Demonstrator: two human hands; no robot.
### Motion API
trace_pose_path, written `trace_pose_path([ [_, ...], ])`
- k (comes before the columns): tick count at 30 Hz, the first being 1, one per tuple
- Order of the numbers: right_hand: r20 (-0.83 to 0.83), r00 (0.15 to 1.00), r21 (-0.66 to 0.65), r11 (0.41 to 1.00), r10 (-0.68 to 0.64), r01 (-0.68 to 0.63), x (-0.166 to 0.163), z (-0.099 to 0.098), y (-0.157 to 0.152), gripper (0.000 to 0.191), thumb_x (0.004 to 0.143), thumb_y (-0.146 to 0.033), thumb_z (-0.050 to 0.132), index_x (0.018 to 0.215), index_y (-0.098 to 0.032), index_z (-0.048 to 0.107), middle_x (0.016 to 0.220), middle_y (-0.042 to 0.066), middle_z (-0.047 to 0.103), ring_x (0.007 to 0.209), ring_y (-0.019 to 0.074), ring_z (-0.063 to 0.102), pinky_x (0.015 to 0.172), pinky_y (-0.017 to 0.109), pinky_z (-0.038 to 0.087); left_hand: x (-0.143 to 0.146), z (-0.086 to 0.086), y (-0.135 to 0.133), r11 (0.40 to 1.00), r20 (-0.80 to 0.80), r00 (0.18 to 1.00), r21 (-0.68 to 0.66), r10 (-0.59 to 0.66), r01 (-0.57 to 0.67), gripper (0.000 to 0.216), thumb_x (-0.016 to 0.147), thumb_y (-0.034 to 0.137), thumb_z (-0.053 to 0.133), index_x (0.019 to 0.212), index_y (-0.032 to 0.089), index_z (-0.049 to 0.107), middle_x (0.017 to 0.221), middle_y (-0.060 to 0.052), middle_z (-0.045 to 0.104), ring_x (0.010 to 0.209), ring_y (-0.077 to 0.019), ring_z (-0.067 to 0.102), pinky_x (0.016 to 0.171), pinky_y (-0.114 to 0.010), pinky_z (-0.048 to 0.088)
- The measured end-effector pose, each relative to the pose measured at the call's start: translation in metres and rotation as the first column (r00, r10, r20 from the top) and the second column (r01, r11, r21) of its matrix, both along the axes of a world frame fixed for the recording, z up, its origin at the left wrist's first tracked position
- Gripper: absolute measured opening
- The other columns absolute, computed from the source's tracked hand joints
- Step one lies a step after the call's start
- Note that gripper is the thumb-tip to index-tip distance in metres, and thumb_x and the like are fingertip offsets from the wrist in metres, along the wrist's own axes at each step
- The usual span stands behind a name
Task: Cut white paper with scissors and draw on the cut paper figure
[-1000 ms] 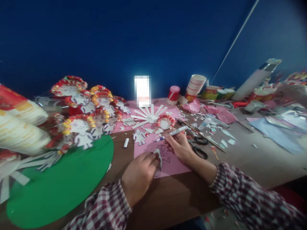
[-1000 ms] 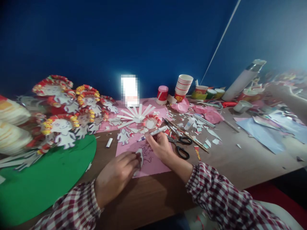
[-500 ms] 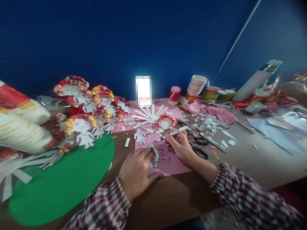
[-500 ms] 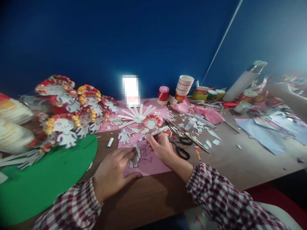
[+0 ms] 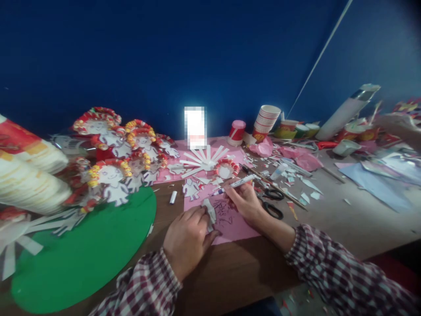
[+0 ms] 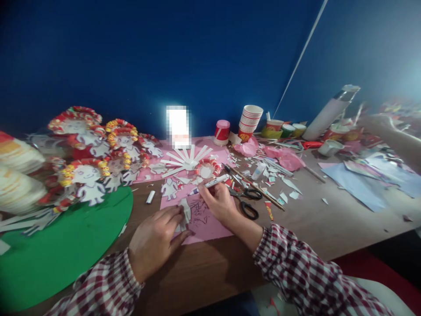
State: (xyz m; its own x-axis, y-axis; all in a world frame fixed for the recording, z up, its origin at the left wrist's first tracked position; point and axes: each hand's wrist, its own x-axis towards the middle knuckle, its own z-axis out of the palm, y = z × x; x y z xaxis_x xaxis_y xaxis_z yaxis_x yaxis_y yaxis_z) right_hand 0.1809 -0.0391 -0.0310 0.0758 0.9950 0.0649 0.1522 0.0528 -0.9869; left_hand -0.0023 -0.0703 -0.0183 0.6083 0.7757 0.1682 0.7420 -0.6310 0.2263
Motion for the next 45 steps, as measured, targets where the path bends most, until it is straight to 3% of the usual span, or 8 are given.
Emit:
trace_pose_path([
  [6, 0.147, 0.989, 0.086, 0.996, 0.019, -0.032, 0.000, 0.003, -0.004, 0.022, 0.081, -0.036, 0.052, 0.084, -0.014, 0.058, 0.061, 0.000, 0.053, 0.055, 0.0114, 0.049, 0.049, 0.020, 0.040, 0.001, 0.004, -0.001, 1.000, -0.016, 1.000, 0.006, 0.018, -0.018, 0.035, 0.085, 0.043, 0.043, 0.105, 0.019, 0.057, 0.103, -0.008, 0.059, 0.098, -0.0241, 0.052, 0.080, -0.040, 0.045],
  [11, 0.172, 0.984, 0.106, 0.992, 0.046, -0.065, -0.005, 0.006, -0.005, 0.018, 0.080, -0.032, 0.053, 0.081, -0.015, 0.058, 0.064, 0.000, 0.054, 0.056, 0.0120, 0.050, 0.052, 0.021, 0.041, 0.000, 0.001, 0.000, 1.000, 0.003, 1.000, 0.020, 0.012, -0.012, 0.029, 0.085, 0.038, 0.044, 0.103, 0.020, 0.058, 0.113, -0.007, 0.056, 0.102, -0.0237, 0.050, 0.084, -0.040, 0.043],
  [23, 0.324, 0.944, 0.140, 0.984, 0.058, -0.108, -0.006, 0.012, -0.005, 0.015, 0.080, -0.028, 0.054, 0.079, -0.015, 0.061, 0.074, 0.003, 0.063, 0.067, 0.0157, 0.057, 0.064, 0.025, 0.045, 0.000, -0.001, 0.005, 1.000, 0.030, 1.000, 0.012, 0.002, -0.002, 0.024, 0.087, 0.029, 0.044, 0.105, 0.020, 0.057, 0.113, -0.005, 0.058, 0.101, -0.0222, 0.049, 0.082, -0.040, 0.043],
  [45, 0.308, 0.947, 0.124, 0.983, 0.094, -0.138, -0.005, 0.009, -0.004, 0.014, 0.081, -0.027, 0.053, 0.084, -0.016, 0.061, 0.076, 0.003, 0.063, 0.070, 0.0161, 0.058, 0.065, 0.024, 0.044, 0.000, -0.001, 0.004, 1.000, 0.008, 1.000, 0.023, 0.004, -0.004, 0.023, 0.086, 0.029, 0.043, 0.103, 0.020, 0.057, 0.115, -0.005, 0.058, 0.101, -0.0233, 0.049, 0.081, -0.040, 0.042],
])
